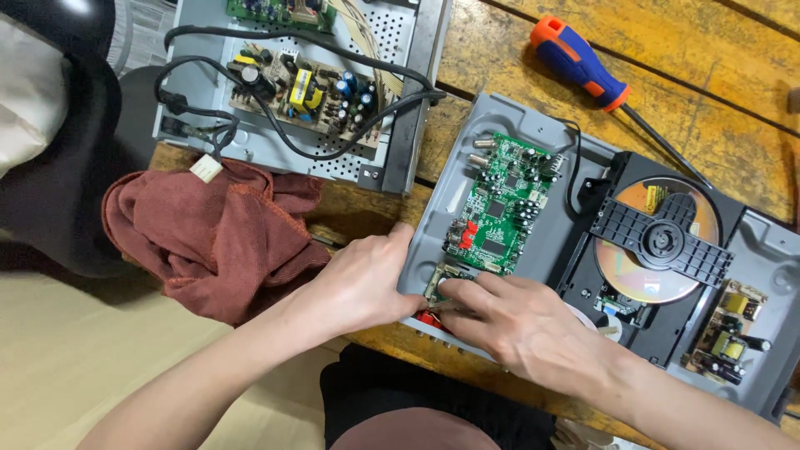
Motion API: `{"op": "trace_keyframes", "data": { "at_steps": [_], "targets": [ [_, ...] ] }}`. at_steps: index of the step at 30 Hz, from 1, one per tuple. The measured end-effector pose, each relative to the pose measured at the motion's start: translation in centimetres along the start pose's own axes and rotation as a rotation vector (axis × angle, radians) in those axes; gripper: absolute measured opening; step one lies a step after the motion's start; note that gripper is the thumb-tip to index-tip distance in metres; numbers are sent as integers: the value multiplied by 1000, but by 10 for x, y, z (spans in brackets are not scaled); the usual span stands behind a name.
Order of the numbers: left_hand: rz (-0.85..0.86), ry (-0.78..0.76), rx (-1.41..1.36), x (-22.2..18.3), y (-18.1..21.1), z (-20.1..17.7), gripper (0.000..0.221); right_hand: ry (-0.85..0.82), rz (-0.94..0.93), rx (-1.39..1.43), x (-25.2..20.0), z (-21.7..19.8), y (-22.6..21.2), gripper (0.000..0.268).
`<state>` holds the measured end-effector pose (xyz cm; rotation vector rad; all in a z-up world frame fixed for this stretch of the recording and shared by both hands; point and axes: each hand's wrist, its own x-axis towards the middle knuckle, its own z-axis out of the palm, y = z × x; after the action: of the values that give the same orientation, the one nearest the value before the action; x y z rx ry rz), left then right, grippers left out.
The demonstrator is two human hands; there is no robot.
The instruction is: Repairing a DVD player by using a screwdriver and connecting internal ribbon cables to the circuit board
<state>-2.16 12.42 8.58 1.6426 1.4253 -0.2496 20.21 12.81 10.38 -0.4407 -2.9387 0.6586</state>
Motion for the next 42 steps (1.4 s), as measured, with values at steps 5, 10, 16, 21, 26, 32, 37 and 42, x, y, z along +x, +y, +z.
{"op": "trace_keyframes", "data": {
  "at_steps": [5,10,16,21,26,32,37,42],
  "targets": [
    [-16,26,58,3,-1,7,60,-39,44,-7,3,12,-3,14],
    [-39,20,88,0,4,2,59,-81,76,35,3,6,-1,15],
    [-45,60,86,1,3,4,66,-80,277,214,-16,-17,1,50],
    [-60,13,85,-2,6,-1,64,-315,584,34,-47,-53,1,34],
    [-62,49,87,-4,5,0,64,-290,656,200,-42,-71,4,28],
    [-63,61,64,-11,16,-7,60,-241,636,360,-37,-83,15,26],
    [-73,77,75,-21,19,-7,52,-226,616,422,-33,-88,19,26],
    [441,649,157,-35,37,1,34,-212,565,504,-29,-89,25,31]
  ]
}}
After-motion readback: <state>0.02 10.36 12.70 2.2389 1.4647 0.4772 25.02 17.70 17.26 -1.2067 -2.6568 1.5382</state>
